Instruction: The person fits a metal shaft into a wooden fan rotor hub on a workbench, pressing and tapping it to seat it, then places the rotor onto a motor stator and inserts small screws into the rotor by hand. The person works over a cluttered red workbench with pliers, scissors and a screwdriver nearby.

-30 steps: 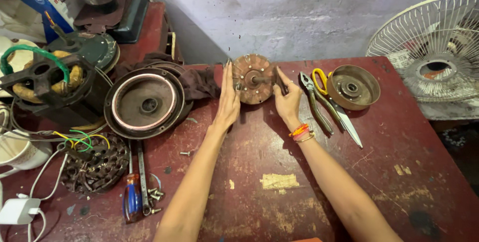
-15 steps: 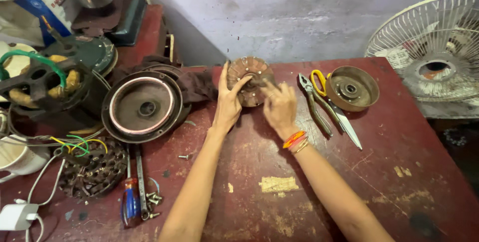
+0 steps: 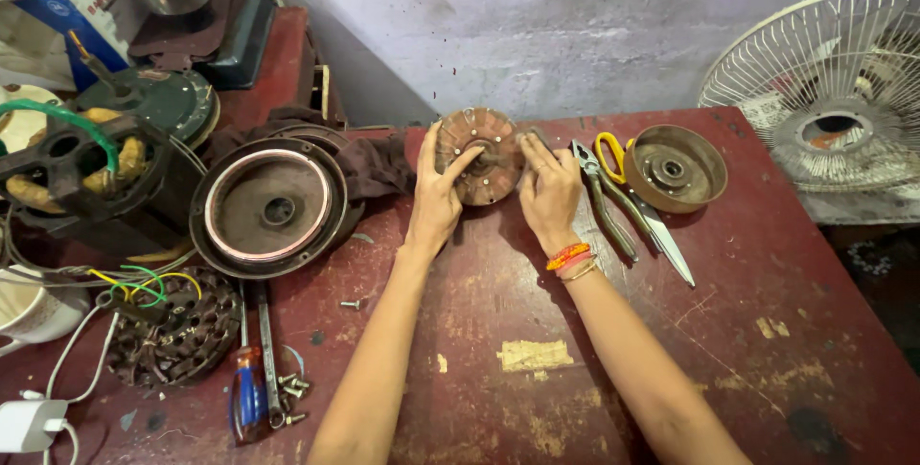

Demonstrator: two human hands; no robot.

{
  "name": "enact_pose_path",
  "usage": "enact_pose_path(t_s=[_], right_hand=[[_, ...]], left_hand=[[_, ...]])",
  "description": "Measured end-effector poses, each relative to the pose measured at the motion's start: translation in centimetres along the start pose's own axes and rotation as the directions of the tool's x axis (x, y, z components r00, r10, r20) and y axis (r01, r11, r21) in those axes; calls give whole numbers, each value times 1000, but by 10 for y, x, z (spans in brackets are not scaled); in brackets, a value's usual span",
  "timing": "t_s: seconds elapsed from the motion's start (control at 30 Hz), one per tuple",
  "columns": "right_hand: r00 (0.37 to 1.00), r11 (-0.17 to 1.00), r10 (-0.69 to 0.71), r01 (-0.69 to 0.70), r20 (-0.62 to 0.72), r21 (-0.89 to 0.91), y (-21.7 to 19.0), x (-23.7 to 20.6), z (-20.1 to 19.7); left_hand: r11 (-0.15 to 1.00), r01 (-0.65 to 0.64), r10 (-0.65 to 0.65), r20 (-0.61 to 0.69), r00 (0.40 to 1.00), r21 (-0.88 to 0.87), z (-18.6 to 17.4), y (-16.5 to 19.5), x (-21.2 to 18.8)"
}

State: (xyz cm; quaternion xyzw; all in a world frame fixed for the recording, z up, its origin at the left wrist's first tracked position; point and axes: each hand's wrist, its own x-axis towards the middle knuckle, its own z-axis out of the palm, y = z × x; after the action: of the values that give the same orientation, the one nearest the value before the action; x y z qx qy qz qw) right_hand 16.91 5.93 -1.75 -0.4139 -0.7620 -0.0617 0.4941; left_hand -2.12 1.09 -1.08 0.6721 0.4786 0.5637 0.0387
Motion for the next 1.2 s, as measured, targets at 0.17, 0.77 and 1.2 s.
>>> enact_pose_path(t_s=[0.17,0.77,1.2], right_hand=[[993,997,-72,73,88,-2,-3,-1,-1],[985,986,-160,157,65,55,-10,3,-3],[999,997,-24,26,-29,69,-9,5,-3]], left_hand=[[1000,18,-18,3,1000,-1,-3,0,1],[999,40,-40,11,999,15,-7,6,0],[1000,16,-16,-4,1000,15,-4,3,-2]])
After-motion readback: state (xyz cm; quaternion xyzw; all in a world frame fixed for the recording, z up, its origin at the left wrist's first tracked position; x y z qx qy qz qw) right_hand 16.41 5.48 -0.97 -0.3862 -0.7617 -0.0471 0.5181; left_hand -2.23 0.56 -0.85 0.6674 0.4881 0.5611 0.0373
